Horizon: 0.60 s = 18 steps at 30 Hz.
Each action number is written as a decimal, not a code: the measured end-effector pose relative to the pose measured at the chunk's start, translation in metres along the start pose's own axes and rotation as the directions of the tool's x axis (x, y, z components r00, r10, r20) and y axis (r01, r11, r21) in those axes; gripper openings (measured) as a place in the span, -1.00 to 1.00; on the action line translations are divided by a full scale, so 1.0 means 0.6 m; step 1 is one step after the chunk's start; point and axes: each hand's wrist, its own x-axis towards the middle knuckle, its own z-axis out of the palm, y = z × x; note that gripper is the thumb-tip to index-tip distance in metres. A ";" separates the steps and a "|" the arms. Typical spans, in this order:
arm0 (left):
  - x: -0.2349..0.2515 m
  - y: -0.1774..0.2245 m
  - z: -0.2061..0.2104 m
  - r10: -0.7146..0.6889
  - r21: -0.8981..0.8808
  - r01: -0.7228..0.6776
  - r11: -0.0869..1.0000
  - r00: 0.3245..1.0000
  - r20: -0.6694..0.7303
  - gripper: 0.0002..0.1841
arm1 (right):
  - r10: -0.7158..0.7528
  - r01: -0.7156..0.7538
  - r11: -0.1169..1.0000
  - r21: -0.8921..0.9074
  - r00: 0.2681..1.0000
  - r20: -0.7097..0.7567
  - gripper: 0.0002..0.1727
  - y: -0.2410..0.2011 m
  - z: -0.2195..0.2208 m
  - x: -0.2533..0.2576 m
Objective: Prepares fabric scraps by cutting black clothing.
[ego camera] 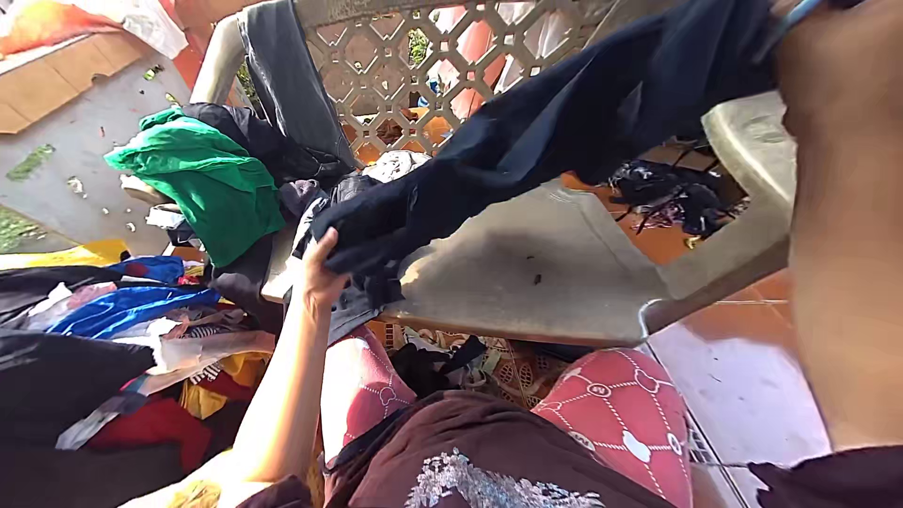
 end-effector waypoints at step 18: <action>-0.123 -0.198 0.107 -0.717 0.147 0.715 0.684 0.695 -0.050 -0.84 | 0.025 -0.902 0.395 0.176 0.202 0.979 -0.31 0.020 0.033 -0.577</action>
